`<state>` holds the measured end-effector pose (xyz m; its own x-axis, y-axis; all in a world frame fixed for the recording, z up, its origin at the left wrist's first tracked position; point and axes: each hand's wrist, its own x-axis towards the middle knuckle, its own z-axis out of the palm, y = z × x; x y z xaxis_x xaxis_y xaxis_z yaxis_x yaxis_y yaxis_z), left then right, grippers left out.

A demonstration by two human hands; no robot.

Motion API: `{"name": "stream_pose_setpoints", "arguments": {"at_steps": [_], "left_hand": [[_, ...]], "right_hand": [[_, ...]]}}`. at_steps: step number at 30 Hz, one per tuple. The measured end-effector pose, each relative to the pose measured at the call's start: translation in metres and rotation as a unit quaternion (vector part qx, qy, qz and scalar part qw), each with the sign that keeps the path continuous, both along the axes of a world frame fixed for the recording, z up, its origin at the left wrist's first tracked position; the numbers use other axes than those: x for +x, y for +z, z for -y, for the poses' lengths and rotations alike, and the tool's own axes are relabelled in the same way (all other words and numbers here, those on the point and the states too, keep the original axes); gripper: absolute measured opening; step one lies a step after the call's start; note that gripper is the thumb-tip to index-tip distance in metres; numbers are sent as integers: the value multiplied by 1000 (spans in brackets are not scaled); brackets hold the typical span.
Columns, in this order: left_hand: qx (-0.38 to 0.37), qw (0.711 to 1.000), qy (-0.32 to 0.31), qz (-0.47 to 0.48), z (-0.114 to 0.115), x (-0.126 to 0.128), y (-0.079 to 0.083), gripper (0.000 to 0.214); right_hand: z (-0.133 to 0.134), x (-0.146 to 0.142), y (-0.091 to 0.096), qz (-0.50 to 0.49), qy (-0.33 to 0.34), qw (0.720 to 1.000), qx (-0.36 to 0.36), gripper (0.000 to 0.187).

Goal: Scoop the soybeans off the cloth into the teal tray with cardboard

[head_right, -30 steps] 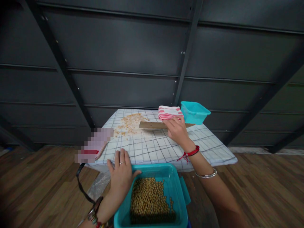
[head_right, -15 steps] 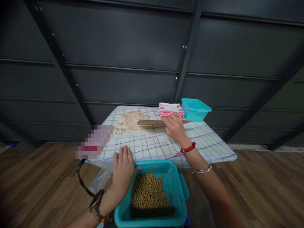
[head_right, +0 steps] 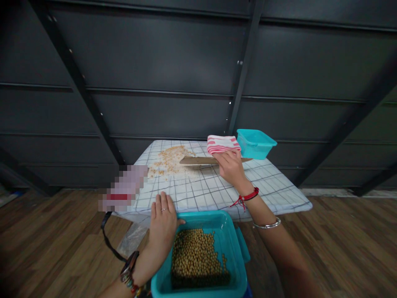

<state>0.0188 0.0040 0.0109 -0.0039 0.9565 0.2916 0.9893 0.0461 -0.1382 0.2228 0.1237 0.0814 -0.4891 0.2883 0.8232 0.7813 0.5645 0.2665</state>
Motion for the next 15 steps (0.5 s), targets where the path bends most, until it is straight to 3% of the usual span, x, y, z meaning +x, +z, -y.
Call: {"name": "stream_pose_setpoints", "arguments": {"at_steps": [5, 11, 15], "left_hand": [[10, 999, -8, 47, 0, 0, -6, 63], [22, 999, -3, 36, 0, -1, -9, 61], [22, 999, -7, 47, 0, -3, -6, 61]], "right_hand": [[-2, -2, 7, 2, 5, 1000, 9, 27], [-9, -19, 22, 46, 26, 999, -8, 34], [14, -18, 25, 55, 50, 997, 8, 35]]}}
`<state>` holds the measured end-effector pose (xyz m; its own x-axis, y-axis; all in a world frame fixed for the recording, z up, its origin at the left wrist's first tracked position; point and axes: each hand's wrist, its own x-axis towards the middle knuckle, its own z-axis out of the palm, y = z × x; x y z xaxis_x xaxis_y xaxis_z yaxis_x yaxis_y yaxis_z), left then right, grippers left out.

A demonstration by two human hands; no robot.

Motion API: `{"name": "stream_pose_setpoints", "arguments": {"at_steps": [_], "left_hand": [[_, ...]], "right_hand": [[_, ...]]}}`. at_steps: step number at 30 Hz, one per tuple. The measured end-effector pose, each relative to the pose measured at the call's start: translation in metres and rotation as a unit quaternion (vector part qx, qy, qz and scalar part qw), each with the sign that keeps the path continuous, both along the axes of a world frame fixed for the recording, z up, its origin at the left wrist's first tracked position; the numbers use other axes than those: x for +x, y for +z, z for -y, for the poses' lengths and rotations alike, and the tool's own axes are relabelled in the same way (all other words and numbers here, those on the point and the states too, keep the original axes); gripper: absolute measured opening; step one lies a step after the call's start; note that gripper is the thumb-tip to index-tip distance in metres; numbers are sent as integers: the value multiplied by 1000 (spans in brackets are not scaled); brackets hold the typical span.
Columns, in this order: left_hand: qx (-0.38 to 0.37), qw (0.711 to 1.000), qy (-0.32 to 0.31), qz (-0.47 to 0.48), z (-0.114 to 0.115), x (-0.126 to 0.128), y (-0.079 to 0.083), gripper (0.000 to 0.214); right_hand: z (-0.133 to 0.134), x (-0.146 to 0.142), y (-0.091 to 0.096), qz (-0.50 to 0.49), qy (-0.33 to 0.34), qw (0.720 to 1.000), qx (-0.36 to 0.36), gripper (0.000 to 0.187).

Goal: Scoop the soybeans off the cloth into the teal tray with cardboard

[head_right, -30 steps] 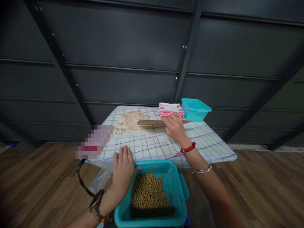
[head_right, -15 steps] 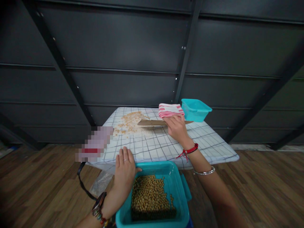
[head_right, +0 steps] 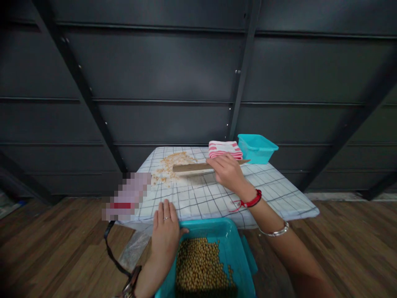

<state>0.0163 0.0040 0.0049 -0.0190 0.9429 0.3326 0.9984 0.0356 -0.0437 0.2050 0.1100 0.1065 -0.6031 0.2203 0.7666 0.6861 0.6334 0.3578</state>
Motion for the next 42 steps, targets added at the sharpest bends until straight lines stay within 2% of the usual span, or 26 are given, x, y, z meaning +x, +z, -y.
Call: {"name": "stream_pose_setpoints", "arguments": {"at_steps": [6, 11, 14, 18, 24, 27, 30, 34, 37, 42], "left_hand": [[13, 1000, -6, 23, -2, -1, -6, 62], [14, 1000, -1, 25, -2, -1, -8, 59], [-1, 1000, -1, 17, -1, -1, -5, 60], [-13, 1000, 5, 10, -2, 0, -2, 63], [-14, 1000, 1, 22, -3, 0, -5, 66], [-15, 1000, 1, 26, -4, -1, -9, 67], [-8, 1000, 3, 22, -5, 0, -12, 65], [2, 1000, 2, 22, -5, 1, -15, 63], [-1, 999, 2, 34, -4, 1, -15, 63], [-31, 999, 3, 21, -4, 1, -8, 68]], "right_hand": [[63, 24, -5, 29, 31, 999, 12, 42], [88, 34, -8, 33, 25, 999, -22, 38], [86, 33, -15, 46, 17, 998, -34, 38], [68, 22, -24, 44, 0, 999, -14, 46], [35, 5, -22, 51, 17, 998, 29, 45], [40, 8, -15, 25, 16, 999, 18, 47], [56, 13, -8, 15, 18, 1000, -8, 49], [69, 8, -10, 33, 9, 999, -26, 42], [64, -1, -17, 58, 0, 998, -15, 37], [40, -14, -25, 78, -16, 997, 24, 33]]}}
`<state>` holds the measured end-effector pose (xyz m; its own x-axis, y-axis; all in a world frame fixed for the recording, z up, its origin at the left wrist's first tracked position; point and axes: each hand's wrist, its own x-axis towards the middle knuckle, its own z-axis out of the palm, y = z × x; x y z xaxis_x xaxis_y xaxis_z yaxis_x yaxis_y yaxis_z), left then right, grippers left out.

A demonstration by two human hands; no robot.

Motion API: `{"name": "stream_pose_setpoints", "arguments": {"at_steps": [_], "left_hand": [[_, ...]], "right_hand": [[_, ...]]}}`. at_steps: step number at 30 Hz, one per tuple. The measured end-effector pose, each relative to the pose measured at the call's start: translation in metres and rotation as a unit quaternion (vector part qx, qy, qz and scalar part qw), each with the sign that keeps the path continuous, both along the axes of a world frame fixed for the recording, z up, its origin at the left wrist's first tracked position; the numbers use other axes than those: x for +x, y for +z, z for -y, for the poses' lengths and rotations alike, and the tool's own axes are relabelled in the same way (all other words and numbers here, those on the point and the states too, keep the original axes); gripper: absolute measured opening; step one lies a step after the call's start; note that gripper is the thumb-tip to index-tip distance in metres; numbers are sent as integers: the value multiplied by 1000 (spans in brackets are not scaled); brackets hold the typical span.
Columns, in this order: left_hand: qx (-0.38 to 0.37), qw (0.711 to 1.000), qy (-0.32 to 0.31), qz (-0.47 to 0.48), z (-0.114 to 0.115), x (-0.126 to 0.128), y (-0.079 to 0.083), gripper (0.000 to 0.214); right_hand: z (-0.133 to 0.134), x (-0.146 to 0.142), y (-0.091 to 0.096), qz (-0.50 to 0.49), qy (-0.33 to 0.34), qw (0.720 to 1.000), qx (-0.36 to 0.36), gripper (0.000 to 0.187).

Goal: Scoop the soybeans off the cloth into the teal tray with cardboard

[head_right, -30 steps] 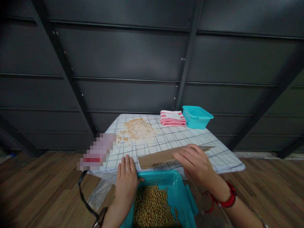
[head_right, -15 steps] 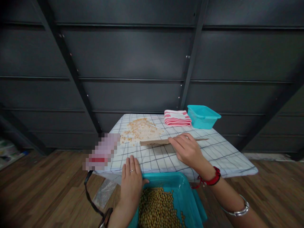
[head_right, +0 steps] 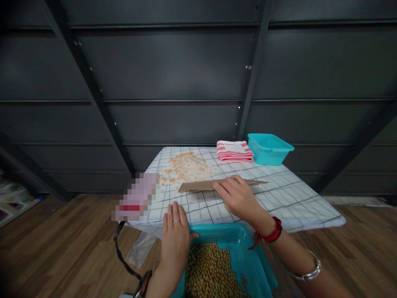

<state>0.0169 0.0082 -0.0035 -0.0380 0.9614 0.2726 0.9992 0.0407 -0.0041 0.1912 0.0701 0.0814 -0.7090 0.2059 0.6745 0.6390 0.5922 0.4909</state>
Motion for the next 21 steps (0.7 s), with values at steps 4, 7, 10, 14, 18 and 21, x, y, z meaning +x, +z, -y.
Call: {"name": "stream_pose_setpoints", "arguments": {"at_steps": [4, 7, 10, 14, 18, 21], "left_hand": [[-10, 1000, -2, -14, 1, 0, 3, 69], [-5, 1000, -5, -17, 1, 0, 4, 69], [0, 1000, -1, -21, 1, 0, 4, 69], [5, 1000, 0, -29, 0, -1, 2, 69], [17, 999, -1, -35, 0, -1, 0, 69], [20, 999, 0, -34, -1, -1, 0, 67]], "right_hand": [[-20, -2, 1, 4, -18, 1000, 16, 33], [-34, -2, 4, 10, -23, 999, 33, 32], [-46, 0, 3, 12, -19, 999, 41, 31], [-58, 4, 0, 6, -18, 999, 28, 33], [-56, 9, 9, 1, -14, 1000, 26, 35], [-47, 16, 24, -7, -5, 1000, 18, 34]]}}
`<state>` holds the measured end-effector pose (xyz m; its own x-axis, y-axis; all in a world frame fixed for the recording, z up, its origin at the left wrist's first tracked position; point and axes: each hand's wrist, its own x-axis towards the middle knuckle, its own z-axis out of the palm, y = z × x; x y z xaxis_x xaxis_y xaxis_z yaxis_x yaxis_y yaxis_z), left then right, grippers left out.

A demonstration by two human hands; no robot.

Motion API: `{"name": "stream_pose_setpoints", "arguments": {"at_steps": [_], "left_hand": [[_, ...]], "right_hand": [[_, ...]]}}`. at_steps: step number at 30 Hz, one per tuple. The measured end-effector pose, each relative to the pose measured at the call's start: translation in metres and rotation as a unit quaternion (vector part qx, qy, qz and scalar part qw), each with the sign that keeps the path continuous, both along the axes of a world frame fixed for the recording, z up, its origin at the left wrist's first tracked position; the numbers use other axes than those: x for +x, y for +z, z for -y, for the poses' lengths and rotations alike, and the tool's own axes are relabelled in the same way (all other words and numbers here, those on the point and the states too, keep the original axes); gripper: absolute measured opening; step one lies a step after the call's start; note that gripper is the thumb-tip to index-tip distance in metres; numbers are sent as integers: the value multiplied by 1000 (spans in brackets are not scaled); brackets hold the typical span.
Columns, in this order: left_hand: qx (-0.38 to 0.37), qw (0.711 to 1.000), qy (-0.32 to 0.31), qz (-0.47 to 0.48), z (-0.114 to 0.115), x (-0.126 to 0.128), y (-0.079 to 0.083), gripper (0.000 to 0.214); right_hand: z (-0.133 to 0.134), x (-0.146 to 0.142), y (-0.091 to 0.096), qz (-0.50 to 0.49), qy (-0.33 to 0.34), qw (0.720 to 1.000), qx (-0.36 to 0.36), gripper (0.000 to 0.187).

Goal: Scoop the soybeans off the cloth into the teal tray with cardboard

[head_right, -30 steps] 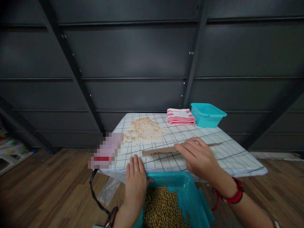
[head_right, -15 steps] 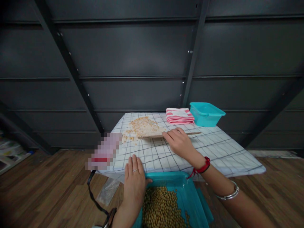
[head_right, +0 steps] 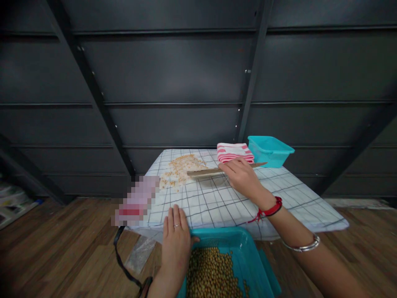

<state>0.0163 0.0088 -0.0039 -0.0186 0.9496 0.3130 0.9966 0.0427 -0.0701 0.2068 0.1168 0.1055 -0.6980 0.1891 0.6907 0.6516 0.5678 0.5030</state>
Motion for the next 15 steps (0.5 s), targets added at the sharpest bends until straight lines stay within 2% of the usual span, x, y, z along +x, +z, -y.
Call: {"name": "stream_pose_setpoints", "arguments": {"at_steps": [3, 6, 10, 15], "left_hand": [[2, 1000, 0, 2, 0, 0, 0, 68], [3, 1000, 0, 0, 0, 0, -1, 68], [0, 1000, 1, -4, 1, 0, -1, 68], [10, 1000, 0, -3, 1, 1, -7, 68]], "right_hand": [[12, 9, 14, 9, 5, 999, -33, 35], [21, 15, 17, 22, 12, 998, -63, 36], [20, 12, 3, 38, 8, 996, -75, 35], [3, 3, -19, 41, 6, 997, -65, 33]]}}
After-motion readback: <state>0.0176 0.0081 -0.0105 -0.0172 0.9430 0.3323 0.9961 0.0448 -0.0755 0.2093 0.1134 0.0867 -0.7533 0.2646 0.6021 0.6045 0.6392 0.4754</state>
